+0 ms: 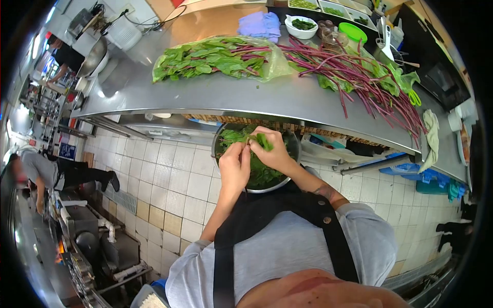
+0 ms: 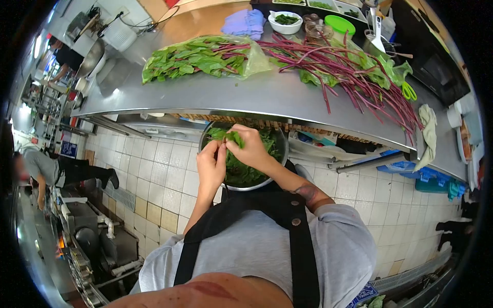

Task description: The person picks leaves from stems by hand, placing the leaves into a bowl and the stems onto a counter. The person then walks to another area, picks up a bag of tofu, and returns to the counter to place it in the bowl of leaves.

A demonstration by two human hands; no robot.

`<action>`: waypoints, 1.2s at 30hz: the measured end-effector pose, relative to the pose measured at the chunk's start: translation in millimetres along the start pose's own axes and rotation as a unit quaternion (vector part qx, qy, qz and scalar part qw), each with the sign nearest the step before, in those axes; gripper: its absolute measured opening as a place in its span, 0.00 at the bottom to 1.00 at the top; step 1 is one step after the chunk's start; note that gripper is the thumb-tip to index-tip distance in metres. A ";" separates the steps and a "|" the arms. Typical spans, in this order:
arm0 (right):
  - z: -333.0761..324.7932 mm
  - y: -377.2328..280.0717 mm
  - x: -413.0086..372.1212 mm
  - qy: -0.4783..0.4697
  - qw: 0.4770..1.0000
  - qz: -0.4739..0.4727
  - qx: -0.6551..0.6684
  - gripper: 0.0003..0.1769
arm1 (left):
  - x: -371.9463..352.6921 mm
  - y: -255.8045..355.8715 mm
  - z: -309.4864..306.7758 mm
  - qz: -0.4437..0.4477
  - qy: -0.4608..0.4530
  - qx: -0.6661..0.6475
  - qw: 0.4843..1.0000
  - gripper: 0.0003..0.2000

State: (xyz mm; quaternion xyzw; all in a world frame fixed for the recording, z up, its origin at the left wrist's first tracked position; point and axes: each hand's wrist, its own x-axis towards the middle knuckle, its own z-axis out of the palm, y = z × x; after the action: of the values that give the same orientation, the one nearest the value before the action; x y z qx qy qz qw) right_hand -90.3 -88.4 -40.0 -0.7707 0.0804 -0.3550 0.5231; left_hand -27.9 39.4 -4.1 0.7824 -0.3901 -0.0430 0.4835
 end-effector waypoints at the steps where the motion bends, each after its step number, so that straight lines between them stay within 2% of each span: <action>1: 1.6 0.0 -1.6 0.012 0.996 0.068 0.048 0.08 | 0.5 0.4 1.2 0.030 0.006 0.010 0.999 0.04; 3: 8.3 0.3 -4.5 0.053 0.975 0.151 0.153 0.06 | 2.0 0.6 2.8 0.090 0.020 0.030 0.995 0.04; 5: 11.3 -3.5 -4.7 0.076 0.925 0.255 0.269 0.05 | 4.9 2.3 2.4 0.095 0.019 0.035 0.995 0.04; 8: 3.8 7.4 0.3 0.109 0.846 0.297 0.430 0.05 | 8.0 9.0 -3.6 0.097 0.015 0.031 0.995 0.03; 9: 1.6 26.2 -1.9 0.095 0.885 0.300 0.342 0.07 | 9.9 12.9 -7.7 0.096 0.013 0.028 0.995 0.03; 10: -1.4 28.7 -3.1 0.057 0.948 0.228 0.213 0.08 | 15.6 19.6 -13.5 0.110 0.012 0.039 0.993 0.03; 11: -3.9 29.3 -5.4 0.017 0.985 0.151 0.077 0.09 | 24.6 29.5 -20.1 0.123 0.012 0.050 0.991 0.02; 12: -6.8 31.4 -8.5 -0.024 0.995 0.071 -0.061 0.10 | 32.8 39.4 -23.6 0.134 0.011 0.060 0.989 0.03; 13: -5.9 39.4 -11.9 -0.112 0.973 0.076 -0.185 0.22 | 44.8 48.1 -23.4 0.167 0.021 0.051 0.984 0.04; 16: 8.1 41.5 -24.8 -0.154 0.906 0.101 -0.380 0.41 | 92.0 87.3 -13.3 0.330 0.074 0.109 0.935 0.06; 17: 10.5 45.6 -25.6 -0.246 0.886 0.164 -0.357 0.61 | 111.0 104.1 -3.2 0.395 0.106 0.113 0.905 0.07; 19: 19.6 51.9 -36.1 -0.295 0.874 0.155 -0.352 0.66 | 150.3 131.8 29.8 0.492 0.147 0.086 0.854 0.07; 21: 26.6 64.2 -43.2 -0.365 0.850 0.184 -0.332 0.72 | 186.1 148.6 72.3 0.551 0.112 0.098 0.821 0.08; 23: 29.5 73.8 -49.4 -0.391 0.834 0.177 -0.345 0.72 | 208.1 148.7 118.4 0.560 0.071 0.119 0.817 0.11; 26: 26.7 85.6 -52.0 -0.408 0.828 0.175 -0.343 0.71 | 220.9 121.2 176.2 0.494 -0.053 0.097 0.862 0.16; 29: 21.9 91.6 -52.8 -0.410 0.832 0.171 -0.331 0.69 | 213.2 107.2 178.9 0.445 -0.072 0.057 0.891 0.21; 32: 23.8 90.7 -53.1 -0.413 0.831 0.170 -0.332 0.68 | 221.5 86.7 182.1 0.402 -0.080 0.071 0.909 0.22; 33: 24.2 88.5 -52.6 -0.415 0.828 0.170 -0.336 0.68 | 222.7 90.8 170.3 0.359 -0.166 0.081 0.915 0.22; 36: 22.9 87.3 -52.0 -0.417 0.829 0.171 -0.333 0.68 | 232.6 97.3 164.4 0.392 -0.148 0.111 0.901 0.21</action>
State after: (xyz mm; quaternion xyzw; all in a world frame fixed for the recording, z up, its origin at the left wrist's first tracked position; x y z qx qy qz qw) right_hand -92.5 -83.9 -144.1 -0.9468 0.0983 0.1431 0.2711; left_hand 4.7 -253.3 57.9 0.6001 -0.7342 0.0785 0.3078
